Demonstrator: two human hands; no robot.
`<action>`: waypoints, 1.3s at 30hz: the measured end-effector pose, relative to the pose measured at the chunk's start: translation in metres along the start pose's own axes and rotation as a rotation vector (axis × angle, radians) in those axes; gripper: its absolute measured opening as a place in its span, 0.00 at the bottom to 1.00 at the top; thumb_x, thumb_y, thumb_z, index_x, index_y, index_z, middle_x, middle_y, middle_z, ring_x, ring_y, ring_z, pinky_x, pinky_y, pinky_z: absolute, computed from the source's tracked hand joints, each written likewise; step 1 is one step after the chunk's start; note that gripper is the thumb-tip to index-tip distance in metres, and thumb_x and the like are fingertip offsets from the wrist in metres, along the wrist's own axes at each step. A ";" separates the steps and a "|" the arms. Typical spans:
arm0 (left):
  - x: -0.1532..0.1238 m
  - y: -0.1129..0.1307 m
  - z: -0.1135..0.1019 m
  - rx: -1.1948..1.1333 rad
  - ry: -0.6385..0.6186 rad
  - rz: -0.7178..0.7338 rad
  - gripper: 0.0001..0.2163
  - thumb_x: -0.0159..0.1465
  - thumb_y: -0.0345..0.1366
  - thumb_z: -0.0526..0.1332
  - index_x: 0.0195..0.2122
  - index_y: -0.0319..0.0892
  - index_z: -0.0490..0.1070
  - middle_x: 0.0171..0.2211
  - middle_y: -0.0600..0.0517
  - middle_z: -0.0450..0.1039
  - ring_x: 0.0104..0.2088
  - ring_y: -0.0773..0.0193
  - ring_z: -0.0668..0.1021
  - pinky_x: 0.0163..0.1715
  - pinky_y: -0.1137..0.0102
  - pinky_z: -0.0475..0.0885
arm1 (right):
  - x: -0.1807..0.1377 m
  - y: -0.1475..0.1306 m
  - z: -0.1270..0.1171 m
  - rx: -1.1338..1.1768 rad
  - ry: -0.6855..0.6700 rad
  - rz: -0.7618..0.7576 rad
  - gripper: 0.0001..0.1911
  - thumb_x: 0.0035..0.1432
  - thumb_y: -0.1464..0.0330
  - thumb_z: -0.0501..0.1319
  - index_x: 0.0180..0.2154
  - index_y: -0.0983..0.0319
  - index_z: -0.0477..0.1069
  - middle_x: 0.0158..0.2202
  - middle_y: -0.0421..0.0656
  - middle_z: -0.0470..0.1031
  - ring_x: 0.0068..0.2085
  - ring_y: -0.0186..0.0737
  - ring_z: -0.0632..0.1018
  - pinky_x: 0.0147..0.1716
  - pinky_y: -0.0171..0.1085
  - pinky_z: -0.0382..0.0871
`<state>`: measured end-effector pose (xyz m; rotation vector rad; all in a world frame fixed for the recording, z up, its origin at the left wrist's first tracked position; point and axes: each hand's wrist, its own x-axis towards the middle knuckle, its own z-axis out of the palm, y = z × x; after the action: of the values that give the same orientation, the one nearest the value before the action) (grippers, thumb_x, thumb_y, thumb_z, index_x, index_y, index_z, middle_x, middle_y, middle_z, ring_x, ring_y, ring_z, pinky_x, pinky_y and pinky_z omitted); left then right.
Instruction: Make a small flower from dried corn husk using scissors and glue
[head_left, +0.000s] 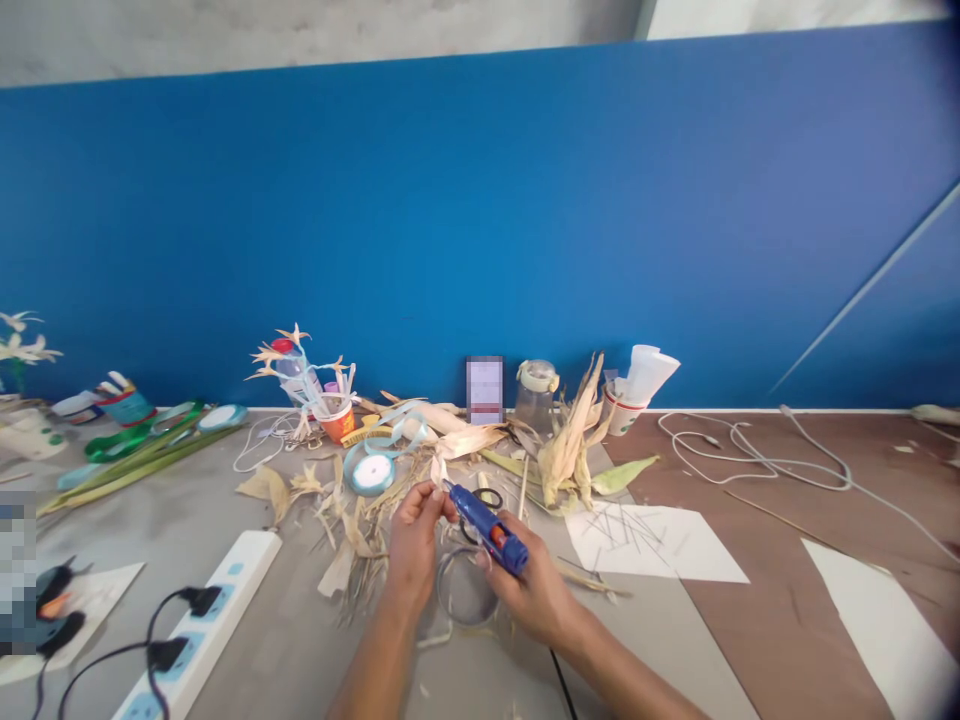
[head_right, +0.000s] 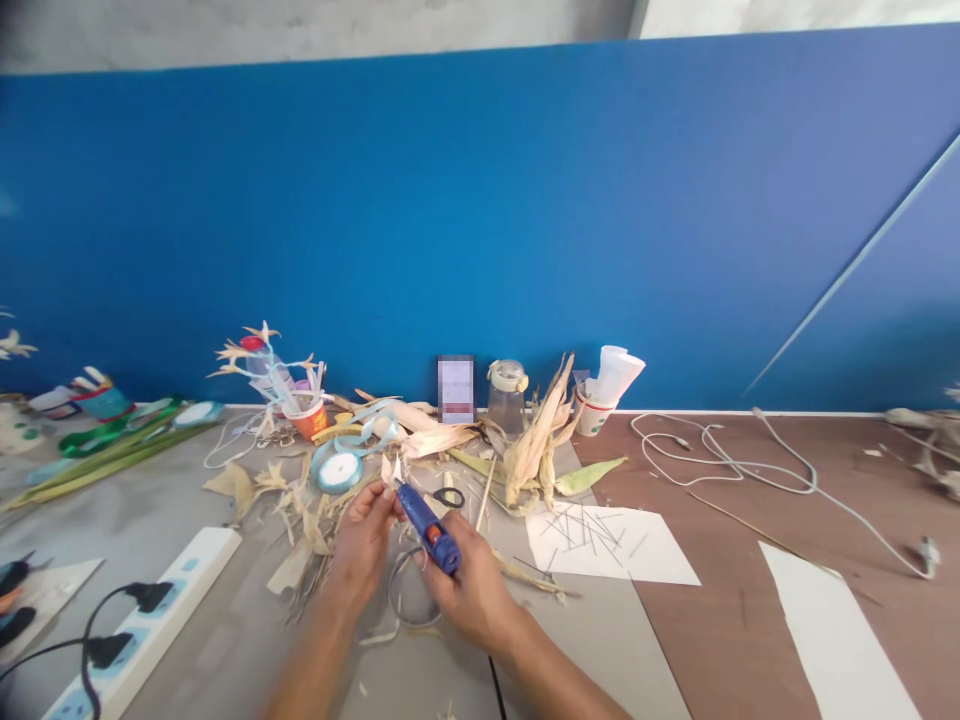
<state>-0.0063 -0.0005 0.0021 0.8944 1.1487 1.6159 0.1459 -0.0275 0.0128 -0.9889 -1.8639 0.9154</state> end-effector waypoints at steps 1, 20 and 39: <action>0.000 0.000 0.000 0.010 0.004 0.008 0.11 0.53 0.44 0.63 0.25 0.41 0.69 0.20 0.55 0.67 0.24 0.67 0.69 0.30 0.71 0.64 | 0.000 0.000 0.000 -0.002 -0.001 0.000 0.05 0.55 0.69 0.54 0.29 0.61 0.57 0.27 0.38 0.60 0.28 0.34 0.64 0.27 0.33 0.58; 0.000 0.002 -0.001 -0.010 0.018 0.001 0.11 0.52 0.43 0.64 0.27 0.41 0.70 0.21 0.55 0.68 0.24 0.66 0.69 0.30 0.70 0.64 | 0.000 -0.004 -0.005 -0.068 0.020 -0.017 0.07 0.53 0.69 0.55 0.27 0.60 0.55 0.25 0.38 0.60 0.26 0.34 0.65 0.25 0.32 0.58; -0.001 0.006 0.000 -0.018 0.018 -0.005 0.11 0.52 0.44 0.64 0.26 0.41 0.69 0.21 0.55 0.68 0.24 0.67 0.69 0.30 0.71 0.64 | -0.001 -0.008 -0.008 -0.067 -0.002 -0.014 0.08 0.53 0.69 0.55 0.25 0.60 0.56 0.24 0.37 0.60 0.25 0.32 0.64 0.24 0.32 0.58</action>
<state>-0.0082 -0.0020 0.0074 0.8658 1.1462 1.6307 0.1510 -0.0304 0.0227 -1.0141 -1.9115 0.8505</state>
